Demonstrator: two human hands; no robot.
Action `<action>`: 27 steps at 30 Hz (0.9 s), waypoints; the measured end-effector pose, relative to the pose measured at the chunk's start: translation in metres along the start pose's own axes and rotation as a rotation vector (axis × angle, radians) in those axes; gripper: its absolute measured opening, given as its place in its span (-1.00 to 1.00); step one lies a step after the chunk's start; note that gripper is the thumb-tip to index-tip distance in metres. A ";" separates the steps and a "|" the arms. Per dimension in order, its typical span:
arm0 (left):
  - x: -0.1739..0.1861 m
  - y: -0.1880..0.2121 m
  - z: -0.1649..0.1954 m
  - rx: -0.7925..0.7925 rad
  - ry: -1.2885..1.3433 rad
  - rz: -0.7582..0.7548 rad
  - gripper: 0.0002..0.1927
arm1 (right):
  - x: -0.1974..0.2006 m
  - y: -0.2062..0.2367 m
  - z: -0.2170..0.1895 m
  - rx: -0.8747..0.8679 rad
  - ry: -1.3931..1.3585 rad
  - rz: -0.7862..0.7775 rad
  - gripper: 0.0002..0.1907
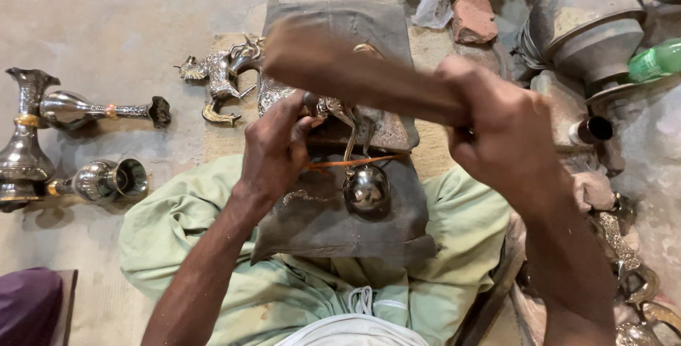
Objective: The person sits on the floor with a decorative metal horse figurine strapped to a cushioned form and hammers a punch against the figurine's body with a wooden mallet, repositioning the punch and rotating the figurine to work different areas of the ornament.
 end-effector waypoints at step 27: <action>0.001 0.005 -0.009 -0.060 0.055 -0.026 -0.58 | -0.020 0.017 0.033 -0.062 0.059 -0.073 -0.77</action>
Point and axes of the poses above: each hand's wrist, its own y-axis away from the middle knuckle, its own x-axis out of the back of the hand, z = x × y, the point moved 4 cm from there along -y, towards the middle knuckle, and after that the axes turned 6 degrees about y, right-handed, at the moved point
